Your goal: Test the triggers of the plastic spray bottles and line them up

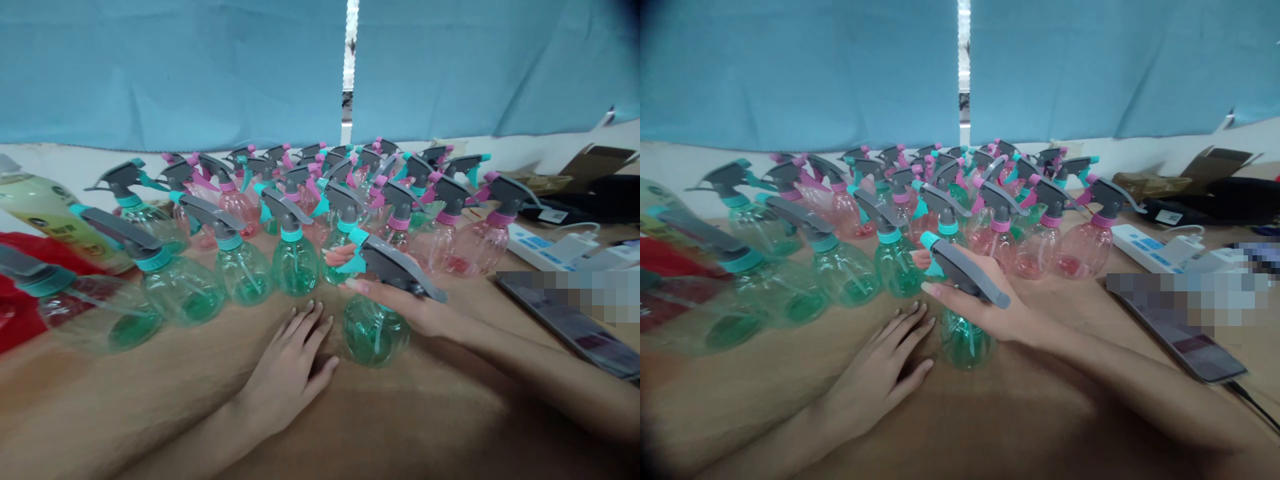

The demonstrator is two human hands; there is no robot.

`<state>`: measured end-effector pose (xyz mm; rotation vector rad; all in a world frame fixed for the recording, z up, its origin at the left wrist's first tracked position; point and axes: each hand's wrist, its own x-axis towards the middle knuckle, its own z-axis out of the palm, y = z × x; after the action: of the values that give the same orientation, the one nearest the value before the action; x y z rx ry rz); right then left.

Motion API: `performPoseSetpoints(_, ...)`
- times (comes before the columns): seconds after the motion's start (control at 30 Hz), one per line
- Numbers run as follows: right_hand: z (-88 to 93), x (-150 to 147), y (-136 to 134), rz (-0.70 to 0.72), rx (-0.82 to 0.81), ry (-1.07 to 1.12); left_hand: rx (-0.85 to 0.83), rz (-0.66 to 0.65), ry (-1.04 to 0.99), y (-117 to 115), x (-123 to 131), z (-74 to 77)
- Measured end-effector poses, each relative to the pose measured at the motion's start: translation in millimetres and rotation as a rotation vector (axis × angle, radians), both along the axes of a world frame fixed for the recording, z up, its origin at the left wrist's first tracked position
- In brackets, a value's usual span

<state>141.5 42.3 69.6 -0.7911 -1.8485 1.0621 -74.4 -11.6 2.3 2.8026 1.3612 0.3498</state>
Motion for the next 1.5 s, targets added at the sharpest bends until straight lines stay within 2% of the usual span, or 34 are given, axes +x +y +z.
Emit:
performPoseSetpoints(0.3,-0.7,-1.4,0.2,0.012,-0.044,0.035,0.000,0.007,0.018,-0.3,0.6,0.5)
performPoseSetpoints(0.47,2.8,-1.0,-1.9,-0.027,-0.008,-0.010,0.002,0.006,0.034,-0.5,0.7,0.6)
performPoseSetpoints(0.93,1.1,-0.8,-0.5,-0.008,0.027,0.011,-0.008,0.017,-0.016,-0.5,0.5,0.0)
performPoseSetpoints(1.13,0.9,-2.1,0.3,0.049,0.034,0.100,-0.014,0.019,-0.003,-0.6,0.6,0.6)
performPoseSetpoints(1.5,-2.1,-2.7,2.8,0.033,0.061,0.046,-0.007,0.013,-0.027,-0.2,0.1,-0.6)
